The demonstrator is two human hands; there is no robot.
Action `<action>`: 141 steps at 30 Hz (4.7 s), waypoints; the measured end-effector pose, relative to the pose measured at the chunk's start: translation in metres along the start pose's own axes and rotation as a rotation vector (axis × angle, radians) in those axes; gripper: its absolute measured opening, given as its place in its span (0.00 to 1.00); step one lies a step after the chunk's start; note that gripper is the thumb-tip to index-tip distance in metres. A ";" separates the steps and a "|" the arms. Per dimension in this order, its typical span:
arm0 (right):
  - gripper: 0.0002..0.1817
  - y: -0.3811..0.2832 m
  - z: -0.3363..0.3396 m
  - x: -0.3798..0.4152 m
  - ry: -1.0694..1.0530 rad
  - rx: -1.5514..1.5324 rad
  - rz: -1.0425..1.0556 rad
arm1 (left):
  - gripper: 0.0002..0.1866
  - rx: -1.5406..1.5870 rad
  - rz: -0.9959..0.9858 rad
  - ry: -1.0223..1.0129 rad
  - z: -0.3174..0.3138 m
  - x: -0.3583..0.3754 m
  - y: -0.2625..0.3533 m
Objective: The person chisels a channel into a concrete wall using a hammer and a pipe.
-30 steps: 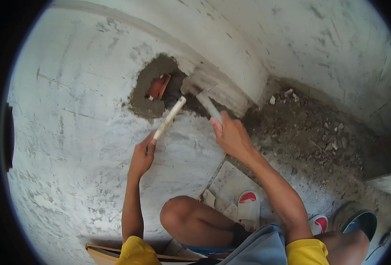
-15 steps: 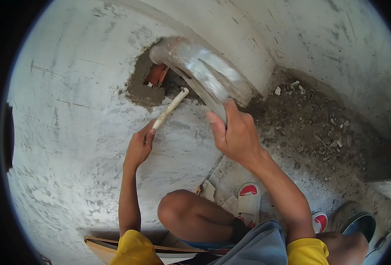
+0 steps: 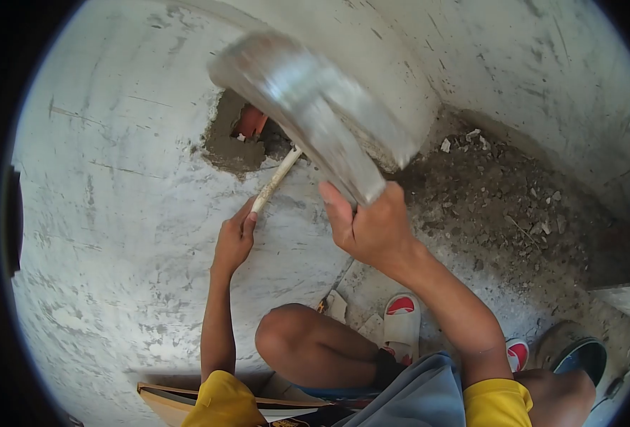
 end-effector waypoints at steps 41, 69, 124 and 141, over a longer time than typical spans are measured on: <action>0.22 0.076 0.004 0.026 -0.122 -0.310 -0.628 | 0.22 0.333 -0.233 0.013 -0.064 0.076 0.056; 0.25 0.037 0.013 0.013 -0.203 0.008 -0.244 | 0.21 -0.051 0.018 0.012 0.006 0.014 0.047; 0.20 0.030 0.019 0.005 -0.073 -0.060 -0.208 | 0.21 -0.015 0.177 -0.170 -0.008 0.005 0.024; 0.22 0.134 -0.022 0.061 -0.366 0.120 -0.453 | 0.23 0.050 -0.093 -0.005 -0.065 0.009 -0.011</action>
Point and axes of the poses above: each hand's wrist, its own x-axis away from the middle knuckle, its own z-axis out of the back of the hand, y = z × x, the point moved 6 cm from there along -x, towards the middle knuckle, and after that the axes turned 4 degrees about -x, right-handed, at the moved point
